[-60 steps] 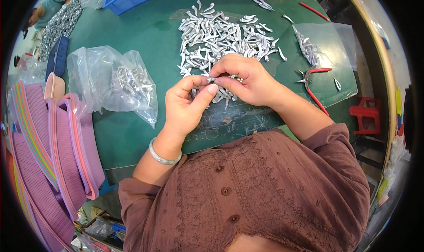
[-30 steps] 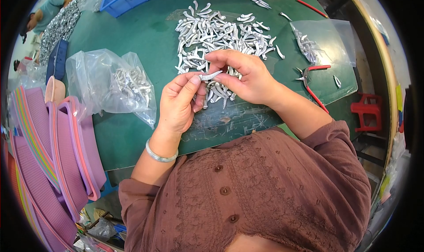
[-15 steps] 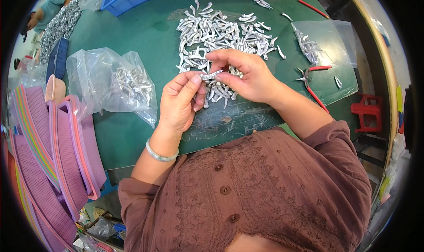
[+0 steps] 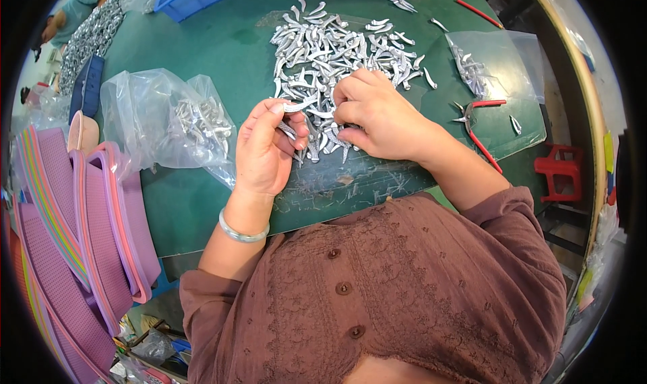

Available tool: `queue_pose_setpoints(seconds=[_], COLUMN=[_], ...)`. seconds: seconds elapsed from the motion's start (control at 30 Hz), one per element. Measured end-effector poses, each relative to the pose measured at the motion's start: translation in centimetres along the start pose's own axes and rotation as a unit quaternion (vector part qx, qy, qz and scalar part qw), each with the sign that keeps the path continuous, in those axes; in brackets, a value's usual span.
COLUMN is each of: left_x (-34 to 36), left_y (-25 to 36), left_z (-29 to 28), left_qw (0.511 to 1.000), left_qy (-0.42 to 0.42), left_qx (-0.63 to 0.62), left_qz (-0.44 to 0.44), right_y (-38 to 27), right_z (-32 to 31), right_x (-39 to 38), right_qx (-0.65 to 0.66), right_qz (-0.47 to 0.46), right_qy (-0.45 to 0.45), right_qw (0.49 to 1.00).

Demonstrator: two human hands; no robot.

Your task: The person picks up metal parts from a pile, trims excess material using pliers, and places them into a small plastic bag.

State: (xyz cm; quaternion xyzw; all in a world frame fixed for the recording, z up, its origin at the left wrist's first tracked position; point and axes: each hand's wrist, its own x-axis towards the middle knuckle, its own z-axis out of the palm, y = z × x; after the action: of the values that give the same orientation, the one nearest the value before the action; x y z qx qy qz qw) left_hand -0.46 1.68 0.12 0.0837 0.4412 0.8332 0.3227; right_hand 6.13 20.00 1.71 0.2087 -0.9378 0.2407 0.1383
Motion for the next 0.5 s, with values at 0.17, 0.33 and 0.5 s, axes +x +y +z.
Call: queue_pose_setpoints(seconds=[0.17, 0.33, 0.5], left_x=[-0.15, -0.17, -0.24], left_y=[0.1, -0.01, 0.02], left_z=[0.11, 0.06, 0.14], left_qw=[1.0, 1.0, 1.0], left_qy=[-0.002, -0.005, -0.014], left_qx=[0.006, -0.001, 0.006], left_qz=[0.003, 0.008, 0.01], right_y=[-0.79, -0.71, -0.8], right_z=[-0.01, 0.02, 0.28], right_x=[0.06, -0.02, -0.04], right_qx=[-0.045, -0.016, -0.012], right_qz=[0.009, 0.01, -0.001], right_qy=[-0.021, -0.032, -0.017], right_qw=[0.999, 0.999, 1.0])
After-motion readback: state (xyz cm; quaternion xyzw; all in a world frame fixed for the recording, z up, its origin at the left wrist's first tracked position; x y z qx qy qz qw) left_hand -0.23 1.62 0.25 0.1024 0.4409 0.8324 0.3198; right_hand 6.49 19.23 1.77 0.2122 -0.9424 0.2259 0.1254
